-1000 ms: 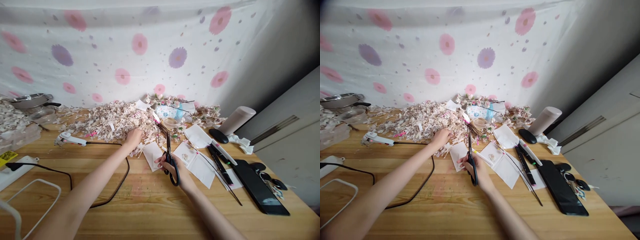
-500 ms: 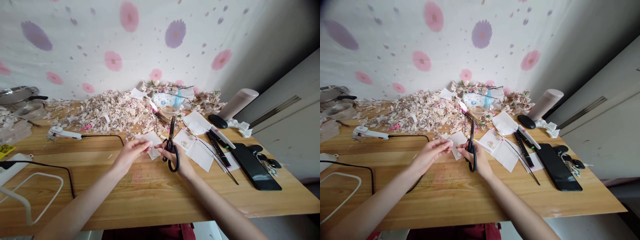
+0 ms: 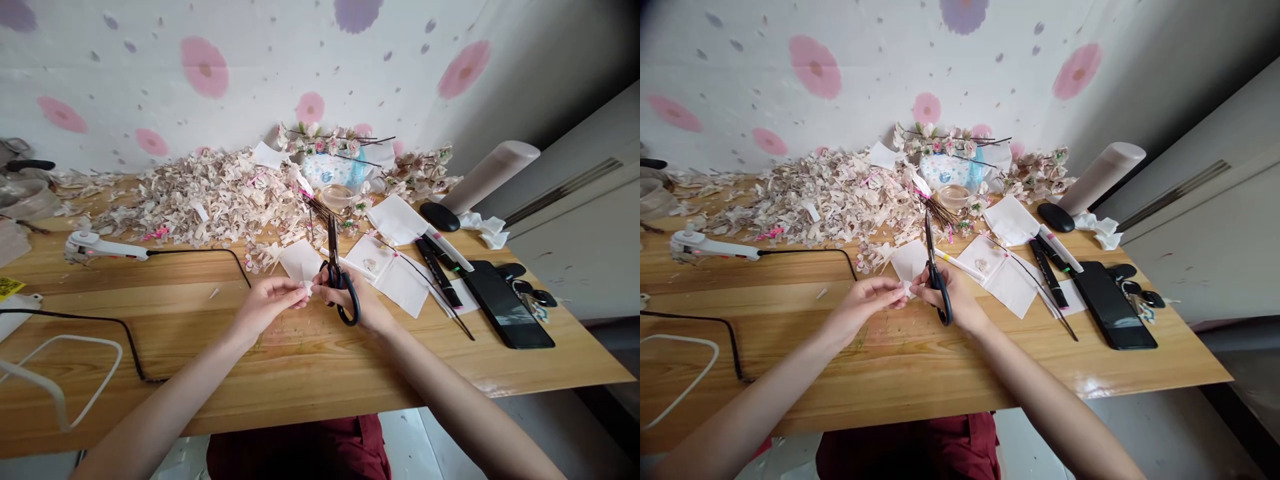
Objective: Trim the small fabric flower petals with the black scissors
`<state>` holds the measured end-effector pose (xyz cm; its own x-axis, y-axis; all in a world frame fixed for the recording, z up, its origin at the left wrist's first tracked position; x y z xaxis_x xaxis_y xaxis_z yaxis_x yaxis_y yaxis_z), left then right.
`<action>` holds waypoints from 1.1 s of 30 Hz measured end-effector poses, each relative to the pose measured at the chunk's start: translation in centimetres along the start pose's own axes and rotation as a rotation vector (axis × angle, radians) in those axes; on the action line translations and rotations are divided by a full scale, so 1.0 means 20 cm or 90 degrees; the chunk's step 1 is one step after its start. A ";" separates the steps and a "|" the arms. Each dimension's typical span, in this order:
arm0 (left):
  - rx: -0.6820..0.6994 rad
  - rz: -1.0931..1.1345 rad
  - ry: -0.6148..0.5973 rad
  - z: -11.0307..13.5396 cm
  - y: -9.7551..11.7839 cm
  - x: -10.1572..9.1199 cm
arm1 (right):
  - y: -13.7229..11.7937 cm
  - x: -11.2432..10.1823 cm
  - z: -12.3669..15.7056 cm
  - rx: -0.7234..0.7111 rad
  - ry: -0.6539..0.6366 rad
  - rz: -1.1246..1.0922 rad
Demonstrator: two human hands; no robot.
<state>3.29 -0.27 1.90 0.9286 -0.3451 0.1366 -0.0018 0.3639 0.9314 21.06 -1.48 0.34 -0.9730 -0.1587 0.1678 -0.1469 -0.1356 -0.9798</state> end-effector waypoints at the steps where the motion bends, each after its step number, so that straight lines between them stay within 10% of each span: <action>1: 0.002 -0.013 -0.007 0.00 0.00 0.00 | -0.01 0.00 0.00 0.001 -0.006 0.025; 7: 0.043 -0.075 -0.015 -0.01 -0.01 -0.02 | -0.04 0.01 0.01 -0.006 -0.007 0.098; 14: 0.059 0.180 0.134 0.00 -0.01 -0.04 | 0.01 0.05 0.07 -0.099 -0.115 0.063; 33: 0.165 0.323 0.179 0.07 -0.04 0.06 | -0.02 0.18 0.23 -0.010 -0.207 0.319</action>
<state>3.84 -2.08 1.76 0.8504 0.0685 0.5217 -0.5245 0.1890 0.8302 18.51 -6.52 1.84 -0.8200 -0.4915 -0.2932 0.3107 0.0479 -0.9493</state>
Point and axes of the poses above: each hand's wrist, its own z-axis away from the middle knuckle, its own x-axis out of the palm, y = z × x, the point moved 1 cm from there along -z, towards the middle knuckle, and after that the axes turned 2 degrees about -z, right-handed, at the moved point
